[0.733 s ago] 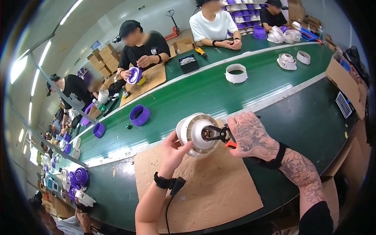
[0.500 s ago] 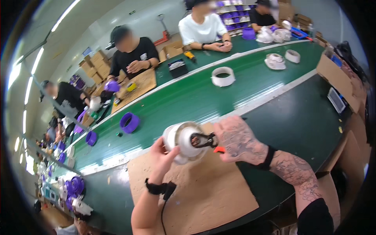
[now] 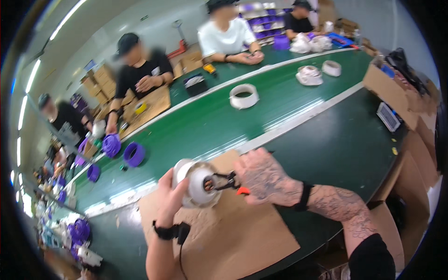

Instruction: The person uses pliers to manipulate wires and components inside white and purple plastic housings on a green assembly table. They repeatedly pick up housings, adjust internal parts with the tool, and place them back on the table.

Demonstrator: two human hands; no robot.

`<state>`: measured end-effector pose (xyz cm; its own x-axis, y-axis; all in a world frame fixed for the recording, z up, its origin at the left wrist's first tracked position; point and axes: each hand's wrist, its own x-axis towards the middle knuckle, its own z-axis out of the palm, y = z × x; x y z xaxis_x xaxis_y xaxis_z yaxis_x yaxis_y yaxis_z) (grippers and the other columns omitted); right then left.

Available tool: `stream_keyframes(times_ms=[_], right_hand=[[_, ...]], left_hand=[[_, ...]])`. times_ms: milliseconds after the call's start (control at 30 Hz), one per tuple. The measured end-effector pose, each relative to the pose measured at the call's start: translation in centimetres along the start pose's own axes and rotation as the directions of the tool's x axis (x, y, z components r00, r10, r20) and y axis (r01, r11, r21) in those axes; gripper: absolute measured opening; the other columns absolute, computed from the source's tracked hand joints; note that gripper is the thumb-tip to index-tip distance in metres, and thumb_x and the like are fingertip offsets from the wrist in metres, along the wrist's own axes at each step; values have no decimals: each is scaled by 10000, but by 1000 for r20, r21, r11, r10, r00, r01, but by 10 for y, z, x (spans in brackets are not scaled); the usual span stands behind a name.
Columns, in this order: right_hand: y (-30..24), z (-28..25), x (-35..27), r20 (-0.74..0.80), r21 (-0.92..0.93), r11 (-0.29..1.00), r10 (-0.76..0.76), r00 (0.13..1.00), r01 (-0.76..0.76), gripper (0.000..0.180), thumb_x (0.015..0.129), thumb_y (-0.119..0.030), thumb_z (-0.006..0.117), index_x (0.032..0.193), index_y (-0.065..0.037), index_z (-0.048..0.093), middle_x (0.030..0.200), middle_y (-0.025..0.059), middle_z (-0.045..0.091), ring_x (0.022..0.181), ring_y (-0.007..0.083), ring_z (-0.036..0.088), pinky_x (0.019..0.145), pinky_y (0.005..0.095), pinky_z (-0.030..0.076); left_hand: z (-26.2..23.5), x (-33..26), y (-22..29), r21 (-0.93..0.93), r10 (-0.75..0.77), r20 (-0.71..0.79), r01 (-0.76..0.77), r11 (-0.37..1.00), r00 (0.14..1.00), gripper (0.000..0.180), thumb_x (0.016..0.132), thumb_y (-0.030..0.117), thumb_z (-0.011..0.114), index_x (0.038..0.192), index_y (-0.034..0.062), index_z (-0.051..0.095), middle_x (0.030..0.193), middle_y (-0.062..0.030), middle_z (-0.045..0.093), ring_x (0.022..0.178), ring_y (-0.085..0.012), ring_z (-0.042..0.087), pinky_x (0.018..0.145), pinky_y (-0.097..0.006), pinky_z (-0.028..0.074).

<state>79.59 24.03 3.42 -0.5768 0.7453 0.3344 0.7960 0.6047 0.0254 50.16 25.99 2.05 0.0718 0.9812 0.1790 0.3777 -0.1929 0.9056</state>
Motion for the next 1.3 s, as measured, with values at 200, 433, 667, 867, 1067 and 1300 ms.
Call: stream_keyframes(times_ms=[200, 433, 667, 867, 1067, 1300], right_hand=[[1, 15, 1, -43, 67, 998, 17, 999, -14, 498, 605, -322, 797, 950, -61, 551, 893, 97, 554, 891, 245, 552, 856, 374, 394], [0, 11, 1, -30, 94, 995, 25, 999, -22, 475, 614, -282, 800, 956, -64, 553, 889, 94, 550, 891, 239, 540, 873, 370, 381], [-10, 5, -4, -29, 86, 996, 25, 999, -22, 459, 637, -294, 811, 959, -72, 571, 889, 84, 554, 898, 225, 547, 860, 363, 377], [-12, 7, -4, -21, 90, 995, 40, 999, -38, 459, 640, -284, 817, 967, -82, 567, 893, 75, 558, 899, 217, 558, 846, 361, 376], [-9, 10, -5, -28, 175, 984, 46, 999, -40, 424, 644, -252, 787, 957, -74, 562, 814, 92, 595, 803, 255, 613, 823, 374, 415], [16, 17, 2, 307, 458, 863, 72, 949, -213, 393, 627, -245, 742, 917, -36, 578, 769, 165, 638, 750, 332, 654, 784, 413, 463]], left_hand=[[-4, 8, -7, -12, -8, 43, 9, 1000, 999, 440, 837, 206, 692, 1171, -80, 682, 991, -108, 737, 880, -150, 663, 804, -306, 534], [-1, 4, -1, -66, -4, 21, 6, 998, 1000, 427, 849, 196, 692, 1169, -87, 677, 976, -100, 738, 878, -137, 662, 800, -298, 535], [7, 3, 0, -35, 26, 3, -26, 999, 1000, 444, 846, 196, 704, 1191, -81, 672, 1008, -116, 748, 908, -154, 681, 836, -311, 540], [11, 0, 6, -21, 66, 23, -66, 998, 998, 449, 837, 180, 725, 1203, -75, 667, 1027, -120, 749, 920, -168, 689, 844, -321, 547], [18, -4, 15, 38, 103, 8, -103, 994, 995, 481, 803, 173, 770, 1201, -74, 657, 1028, -132, 753, 916, -192, 706, 827, -334, 555], [29, -8, 21, 295, 304, -100, -264, 918, 947, 428, 797, 174, 771, 1131, -69, 659, 971, -134, 743, 882, -189, 700, 805, -334, 552]])
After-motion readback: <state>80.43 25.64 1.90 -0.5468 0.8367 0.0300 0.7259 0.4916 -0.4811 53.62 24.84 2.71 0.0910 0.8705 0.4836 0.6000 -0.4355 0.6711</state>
